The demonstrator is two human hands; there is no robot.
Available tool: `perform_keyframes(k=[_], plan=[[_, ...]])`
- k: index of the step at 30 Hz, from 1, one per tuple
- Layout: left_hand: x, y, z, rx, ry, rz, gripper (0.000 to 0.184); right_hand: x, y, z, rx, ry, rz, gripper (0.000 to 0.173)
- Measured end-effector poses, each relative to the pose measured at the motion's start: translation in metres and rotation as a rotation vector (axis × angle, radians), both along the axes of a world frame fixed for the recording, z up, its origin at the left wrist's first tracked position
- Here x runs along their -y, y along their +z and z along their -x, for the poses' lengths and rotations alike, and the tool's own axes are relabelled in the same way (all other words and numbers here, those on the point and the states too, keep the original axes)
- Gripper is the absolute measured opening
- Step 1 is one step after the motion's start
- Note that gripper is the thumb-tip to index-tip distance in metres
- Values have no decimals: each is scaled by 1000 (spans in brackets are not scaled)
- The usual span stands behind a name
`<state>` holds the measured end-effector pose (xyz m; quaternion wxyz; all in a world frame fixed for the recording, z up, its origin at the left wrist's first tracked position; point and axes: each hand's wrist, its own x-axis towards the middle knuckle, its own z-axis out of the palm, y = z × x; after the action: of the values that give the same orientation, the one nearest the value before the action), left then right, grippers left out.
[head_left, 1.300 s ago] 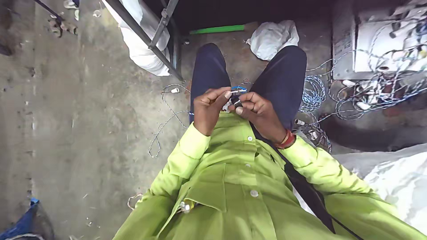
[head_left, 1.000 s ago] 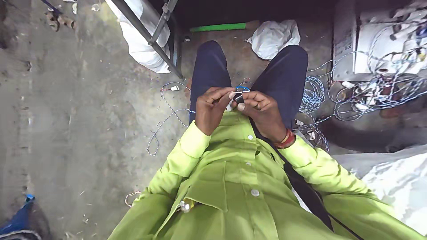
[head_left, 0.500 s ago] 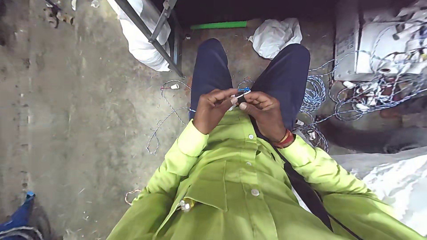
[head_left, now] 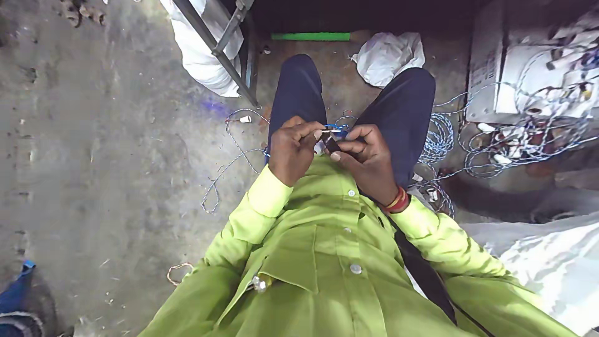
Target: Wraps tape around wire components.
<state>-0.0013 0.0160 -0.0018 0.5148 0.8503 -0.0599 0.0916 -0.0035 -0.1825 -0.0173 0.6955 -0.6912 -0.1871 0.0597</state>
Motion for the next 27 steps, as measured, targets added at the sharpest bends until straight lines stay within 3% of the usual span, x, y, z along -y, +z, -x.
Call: perform_keyframes(k=[4,8,12,17,19,22,25,27], plan=[[9,2,2,154,34,-171,19,2,14,0,166,35,-18,38],[15,3,4,242,-27,-196,20,6,39,-8,92,108,-158,46],[7,0,4,153,-78,-24,17,11,40,-20,-36,202,-267,64],[2,-4,7,-31,-160,302,15,15,33,-23,8,180,69,87],[3,-3,8,-28,-146,245,18,13,34,-21,61,130,212,85],[8,0,10,127,-32,-73,15,9,33,-18,185,37,424,75],[14,-2,14,272,74,-240,16,2,24,-16,373,-70,470,60],[15,-3,18,303,111,-288,26,-2,19,-14,468,-168,472,46]])
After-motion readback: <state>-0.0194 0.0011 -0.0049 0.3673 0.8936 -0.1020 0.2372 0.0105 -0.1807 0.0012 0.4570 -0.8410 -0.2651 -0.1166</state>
